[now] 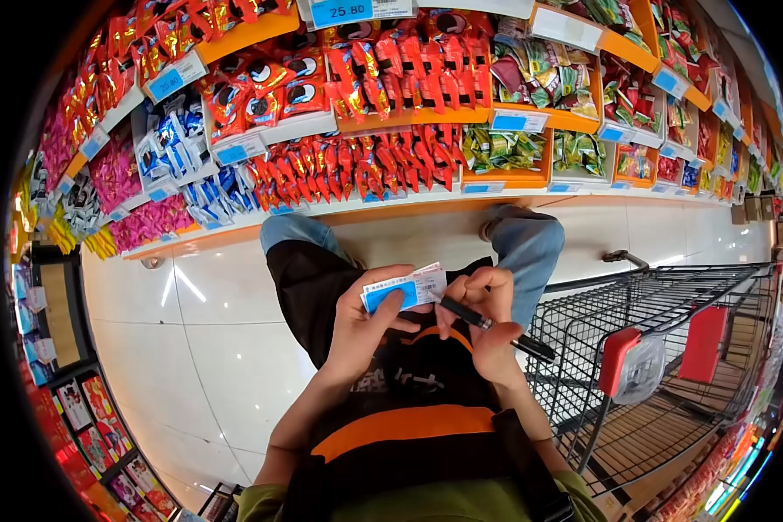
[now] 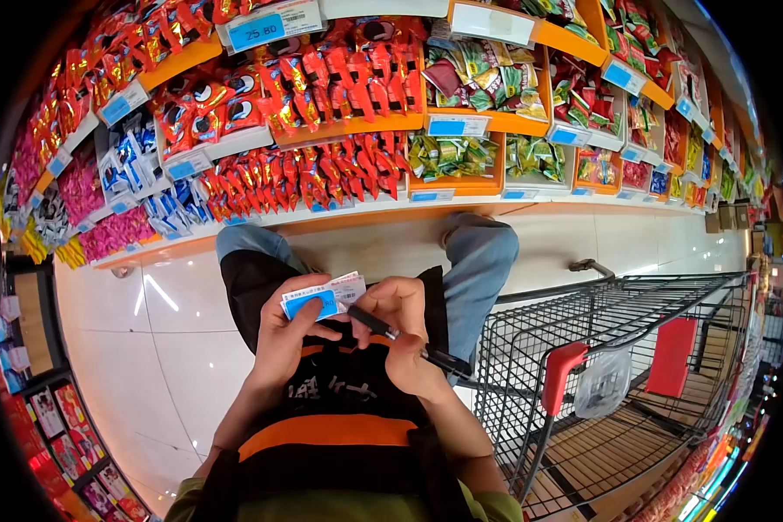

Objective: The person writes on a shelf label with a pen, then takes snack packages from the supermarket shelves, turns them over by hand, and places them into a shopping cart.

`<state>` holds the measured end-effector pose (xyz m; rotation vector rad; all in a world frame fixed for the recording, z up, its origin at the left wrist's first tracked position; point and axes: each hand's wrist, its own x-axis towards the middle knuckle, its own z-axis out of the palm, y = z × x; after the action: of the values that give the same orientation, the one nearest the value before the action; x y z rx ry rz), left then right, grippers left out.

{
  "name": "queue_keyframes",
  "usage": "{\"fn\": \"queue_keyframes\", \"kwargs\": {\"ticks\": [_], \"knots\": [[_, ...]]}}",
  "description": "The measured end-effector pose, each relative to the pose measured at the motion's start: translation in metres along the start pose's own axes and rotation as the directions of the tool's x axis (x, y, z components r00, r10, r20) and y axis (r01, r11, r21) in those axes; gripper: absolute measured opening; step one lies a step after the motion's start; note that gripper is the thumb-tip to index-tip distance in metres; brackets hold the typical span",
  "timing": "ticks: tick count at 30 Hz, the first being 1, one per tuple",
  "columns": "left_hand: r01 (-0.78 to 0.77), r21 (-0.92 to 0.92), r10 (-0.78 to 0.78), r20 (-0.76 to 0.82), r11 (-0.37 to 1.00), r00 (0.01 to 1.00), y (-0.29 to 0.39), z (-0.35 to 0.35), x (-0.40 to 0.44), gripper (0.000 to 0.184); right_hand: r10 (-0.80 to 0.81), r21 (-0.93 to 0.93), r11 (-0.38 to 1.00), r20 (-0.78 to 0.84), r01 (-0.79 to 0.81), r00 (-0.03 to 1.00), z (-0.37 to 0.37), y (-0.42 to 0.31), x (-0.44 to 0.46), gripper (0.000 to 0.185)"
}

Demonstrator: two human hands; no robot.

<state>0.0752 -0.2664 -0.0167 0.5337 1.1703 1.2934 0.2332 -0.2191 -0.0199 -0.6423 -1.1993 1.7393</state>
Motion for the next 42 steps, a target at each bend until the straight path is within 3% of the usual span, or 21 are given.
{"fn": "queue_keyframes", "kwargs": {"ticks": [1, 5, 8, 11, 18, 25, 29, 35, 40, 42], "knots": [[-0.006, -0.002, 0.006, 0.015, 1.000, 1.000, 0.001, 0.000, -0.001, 0.026, -0.029, 0.124, 0.992, -0.024, 0.031, 0.999, 0.004, 0.002, 0.002, 0.058], [-0.035, 0.008, 0.035, 0.076, 0.999, 0.997, 0.002, -0.002, -0.004, 0.024, 0.015, -0.029, 0.999, -0.025, -0.016, 1.000, 0.004, 0.005, 0.000, 0.025], [-0.060, 0.046, 0.056, 0.099, 0.997, 0.994, 0.007, -0.001, -0.004, 0.022, -0.035, -0.214, 0.977, -0.079, 0.018, 0.996, 0.008, 0.006, -0.001, 0.028], [-0.075, 0.087, 0.064, 0.120, 0.993, 0.991, 0.009, 0.001, -0.004, 0.025, -0.060, -0.231, 0.972, -0.079, 0.040, 0.995, 0.007, 0.006, -0.003, 0.025], [-0.037, 0.132, 0.021, 0.118, 0.991, 0.993, 0.019, 0.003, -0.007, 0.038, -0.258, -0.456, 0.844, 0.116, 0.282, 0.959, 0.006, -0.010, 0.010, 0.030], [0.069, -0.007, -0.067, 0.158, 0.998, 0.985, 0.034, 0.004, -0.013, 0.038, -0.416, -0.422, 0.805, 0.100, 0.417, 0.904, 0.019, -0.017, 0.014, 0.024], [0.027, 0.029, -0.031, 0.165, 0.999, 0.986, 0.034, 0.007, -0.014, 0.037, -0.413, -0.439, 0.776, 0.191, 0.453, 0.891, 0.023, -0.024, 0.022, 0.018], [0.070, -0.026, -0.065, 0.173, 0.997, 0.983, 0.037, 0.006, -0.014, 0.035, -0.314, -0.395, 0.861, 0.085, 0.322, 0.946, 0.026, -0.030, 0.020, 0.023], [0.015, 0.037, -0.021, 0.184, 0.999, 0.983, 0.033, 0.004, -0.008, 0.035, -0.330, -0.511, 0.788, 0.123, 0.344, 0.936, 0.021, -0.026, 0.018, 0.026], [0.089, -0.056, -0.078, 0.175, 0.994, 0.982, 0.038, 0.010, -0.010, 0.035, -0.352, -0.555, 0.754, 0.112, 0.352, 0.929, 0.018, -0.019, 0.015, 0.026]]}}
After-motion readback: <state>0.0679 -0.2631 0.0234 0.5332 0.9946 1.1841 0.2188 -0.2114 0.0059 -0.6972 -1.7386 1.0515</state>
